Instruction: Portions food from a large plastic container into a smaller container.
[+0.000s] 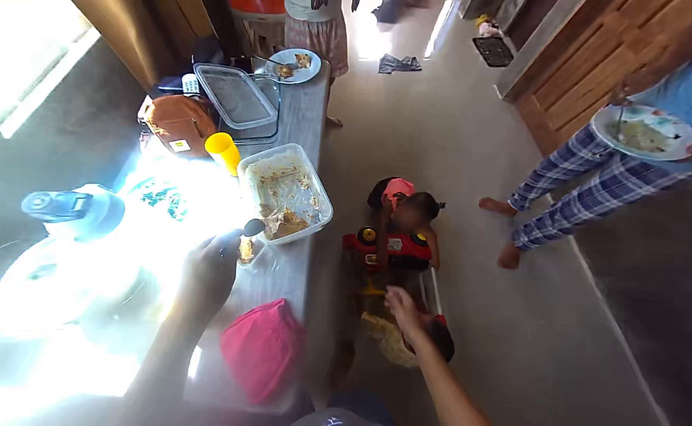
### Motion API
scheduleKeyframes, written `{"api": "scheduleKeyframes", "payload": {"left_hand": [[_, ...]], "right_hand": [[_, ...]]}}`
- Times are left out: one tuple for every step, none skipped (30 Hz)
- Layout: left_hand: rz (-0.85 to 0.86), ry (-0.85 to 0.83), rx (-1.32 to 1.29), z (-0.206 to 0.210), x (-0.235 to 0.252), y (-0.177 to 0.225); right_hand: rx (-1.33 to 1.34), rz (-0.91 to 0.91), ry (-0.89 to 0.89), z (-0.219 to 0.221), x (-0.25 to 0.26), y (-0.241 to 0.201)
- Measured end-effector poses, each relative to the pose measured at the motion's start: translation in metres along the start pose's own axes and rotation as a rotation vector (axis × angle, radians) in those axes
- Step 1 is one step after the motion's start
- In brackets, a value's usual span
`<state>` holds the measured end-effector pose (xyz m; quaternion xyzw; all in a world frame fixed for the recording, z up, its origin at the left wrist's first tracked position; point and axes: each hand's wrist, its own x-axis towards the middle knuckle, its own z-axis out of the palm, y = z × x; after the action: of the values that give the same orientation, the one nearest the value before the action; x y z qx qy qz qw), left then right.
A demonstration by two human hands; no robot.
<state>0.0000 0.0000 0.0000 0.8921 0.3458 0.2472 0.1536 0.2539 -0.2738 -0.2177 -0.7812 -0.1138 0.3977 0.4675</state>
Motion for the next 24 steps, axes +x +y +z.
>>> {"api": "scheduleKeyframes", "payload": {"left_hand": [[0.004, -0.007, -0.016, -0.001, 0.000, -0.003], [0.010, -0.017, -0.031, -0.001, 0.001, -0.006], [0.015, -0.030, -0.047, -0.002, 0.003, -0.009], [0.021, -0.042, -0.061, -0.002, 0.005, -0.012], [0.029, -0.050, -0.073, -0.003, 0.008, -0.014], [0.030, -0.067, -0.090, -0.005, 0.011, -0.014], [0.012, -0.097, -0.112, -0.009, 0.015, -0.012], [-0.032, -0.151, -0.143, -0.014, 0.019, -0.008], [-0.040, -0.182, -0.164, -0.017, 0.021, -0.007], [-0.024, -0.185, -0.180, -0.018, 0.023, -0.009], [-0.015, -0.183, -0.191, -0.021, 0.023, -0.014], [-0.002, -0.168, -0.191, -0.023, 0.024, -0.022], [0.013, -0.141, -0.186, -0.024, 0.024, -0.031], [0.033, -0.108, -0.170, -0.023, 0.025, -0.040], [0.067, -0.065, -0.140, -0.020, 0.027, -0.052], [0.081, -0.049, -0.126, -0.018, 0.028, -0.062], [0.080, -0.057, -0.124, -0.018, 0.029, -0.068], [0.070, -0.082, -0.131, -0.017, 0.031, -0.073], [0.064, -0.106, -0.144, -0.015, 0.033, -0.078], [0.067, -0.119, -0.160, -0.012, 0.035, -0.082], [0.065, -0.137, -0.179, -0.007, 0.036, -0.084], [0.054, -0.172, -0.195, -0.004, 0.039, -0.084], [0.022, -0.235, -0.204, -0.003, 0.042, -0.080], [-0.019, -0.311, -0.198, -0.003, 0.047, -0.075]], "right_hand": [[0.019, -0.069, -0.026, 0.014, 0.006, -0.039], [0.031, -0.127, -0.055, 0.028, 0.010, -0.074], [0.043, -0.163, -0.082, 0.044, 0.013, -0.104], [0.082, -0.173, -0.095, 0.060, 0.014, -0.131], [0.153, -0.154, -0.097, 0.077, 0.014, -0.154], [0.242, -0.112, -0.096, 0.093, 0.014, -0.174], [0.330, -0.062, -0.086, 0.107, 0.017, -0.188], [0.394, -0.018, -0.080, 0.119, 0.021, -0.196], [0.427, 0.013, -0.076, 0.128, 0.026, -0.199], [0.437, 0.035, -0.077, 0.136, 0.029, -0.199], [0.440, 0.047, -0.075, 0.143, 0.030, -0.199], [0.458, 0.051, -0.071, 0.151, 0.029, -0.199], [0.483, 0.052, -0.058, 0.158, 0.028, -0.199], [0.507, 0.050, -0.029, 0.163, 0.027, -0.199], [0.523, 0.040, 0.006, 0.167, 0.025, -0.199], [0.538, 0.034, 0.041, 0.170, 0.024, -0.199], [0.548, 0.032, 0.073, 0.174, 0.022, -0.198], [0.556, 0.033, 0.098, 0.179, 0.020, -0.198], [0.564, 0.033, 0.116, 0.183, 0.018, -0.197], [0.568, 0.029, 0.132, 0.187, 0.016, -0.196], [0.572, 0.023, 0.142, 0.192, 0.014, -0.195], [0.574, 0.022, 0.151, 0.197, 0.012, -0.194], [0.565, 0.023, 0.161, 0.202, 0.010, -0.192], [0.542, 0.025, 0.163, 0.207, 0.007, -0.190]]}}
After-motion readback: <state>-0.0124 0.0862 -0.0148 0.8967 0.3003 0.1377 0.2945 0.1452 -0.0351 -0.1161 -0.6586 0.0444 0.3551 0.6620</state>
